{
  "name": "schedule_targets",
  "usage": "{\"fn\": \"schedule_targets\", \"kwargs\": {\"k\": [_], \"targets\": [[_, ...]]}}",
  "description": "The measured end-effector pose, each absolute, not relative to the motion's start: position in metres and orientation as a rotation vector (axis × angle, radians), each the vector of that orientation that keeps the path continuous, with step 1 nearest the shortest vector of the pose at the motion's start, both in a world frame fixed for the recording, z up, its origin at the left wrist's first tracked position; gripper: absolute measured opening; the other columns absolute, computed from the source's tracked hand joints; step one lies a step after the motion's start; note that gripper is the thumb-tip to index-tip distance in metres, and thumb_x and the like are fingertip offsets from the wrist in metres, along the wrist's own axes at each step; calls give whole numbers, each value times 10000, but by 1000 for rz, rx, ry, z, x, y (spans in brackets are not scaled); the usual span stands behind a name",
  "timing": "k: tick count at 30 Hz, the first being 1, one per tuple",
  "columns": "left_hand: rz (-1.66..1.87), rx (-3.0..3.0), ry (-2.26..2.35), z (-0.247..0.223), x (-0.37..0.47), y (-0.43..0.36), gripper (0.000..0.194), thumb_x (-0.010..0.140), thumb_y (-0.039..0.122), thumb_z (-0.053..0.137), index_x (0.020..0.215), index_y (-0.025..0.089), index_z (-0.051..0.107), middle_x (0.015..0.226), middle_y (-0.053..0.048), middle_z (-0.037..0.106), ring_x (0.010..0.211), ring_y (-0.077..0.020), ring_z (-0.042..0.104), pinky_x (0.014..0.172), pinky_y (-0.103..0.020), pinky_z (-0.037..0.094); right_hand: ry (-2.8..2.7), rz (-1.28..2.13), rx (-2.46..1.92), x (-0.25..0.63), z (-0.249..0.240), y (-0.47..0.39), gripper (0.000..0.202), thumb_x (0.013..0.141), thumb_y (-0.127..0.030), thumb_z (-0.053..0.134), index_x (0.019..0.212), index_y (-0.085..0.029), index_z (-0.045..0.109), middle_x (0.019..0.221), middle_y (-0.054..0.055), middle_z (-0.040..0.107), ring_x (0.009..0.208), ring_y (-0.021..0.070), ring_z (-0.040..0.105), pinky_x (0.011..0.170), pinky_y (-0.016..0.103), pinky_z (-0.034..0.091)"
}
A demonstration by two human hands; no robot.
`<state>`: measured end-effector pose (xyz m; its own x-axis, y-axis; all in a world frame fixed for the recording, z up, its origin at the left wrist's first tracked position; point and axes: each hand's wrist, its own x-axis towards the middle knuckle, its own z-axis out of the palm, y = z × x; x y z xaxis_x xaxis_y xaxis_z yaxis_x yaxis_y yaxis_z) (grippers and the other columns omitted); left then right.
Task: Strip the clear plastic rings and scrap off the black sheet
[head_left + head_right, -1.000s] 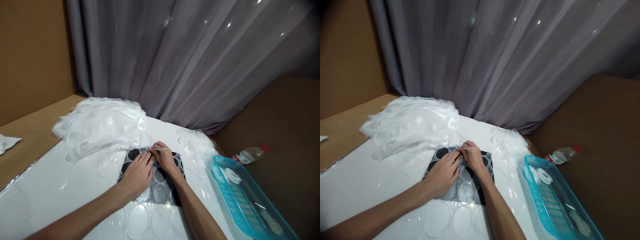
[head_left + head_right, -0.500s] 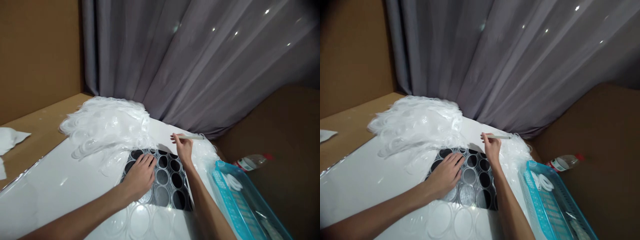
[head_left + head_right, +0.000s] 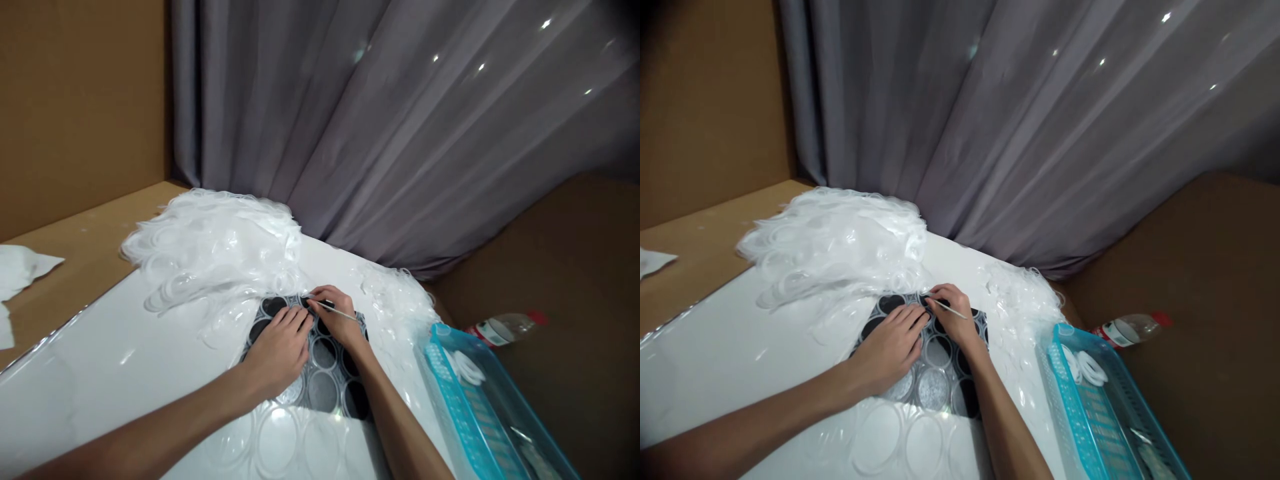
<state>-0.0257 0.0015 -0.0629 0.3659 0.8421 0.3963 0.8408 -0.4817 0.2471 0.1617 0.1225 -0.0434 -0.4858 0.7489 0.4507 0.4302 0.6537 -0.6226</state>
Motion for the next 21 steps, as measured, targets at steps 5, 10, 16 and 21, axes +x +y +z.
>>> {"fn": "schedule_targets", "kwargs": {"k": [5, 10, 16, 21], "targets": [[741, 2557, 1585, -59, -26, 0, 481, 1133, 260, 411, 1561, 121, 580, 1560, -153, 651, 1523, -307, 541, 1317, -524, 388, -1963, 396, -1072, 159, -37, 141, 257, 1062, -427, 707, 955, -228, 829, 1010, 85, 850, 939, 272, 792, 920, 409, 597], [760, 2544, 1569, -56, -28, 0, 456, 1123, 253, 418, 1529, 141, 592, 1538, -148, 660, 1508, -305, 553, 1300, -520, 410, -1636, 216, -1135, 175, -10, 169, 381, 1038, -531, 706, 927, -179, 803, 900, 100, 824, 828, 258, 750, 782, 360, 575], [784, 2586, 1527, -55, -29, -2, 482, 1137, 280, 411, 1559, 110, 568, 1557, -160, 641, 1535, -314, 527, 1329, -512, 375, -1666, -188, -1374, 246, 15, 177, 419, 1056, -564, 629, 977, -187, 796, 996, 145, 813, 925, 301, 721, 833, 412, 565], [804, 2574, 1652, -46, -29, -3, 499, 1142, 279, 398, 1576, 104, 573, 1570, -185, 639, 1524, -329, 545, 1316, -540, 389, -1888, -288, -1605, 269, 7, 163, 362, 939, -554, 723, 863, -204, 772, 1056, 222, 799, 1070, 399, 695, 889, 498, 546]]}}
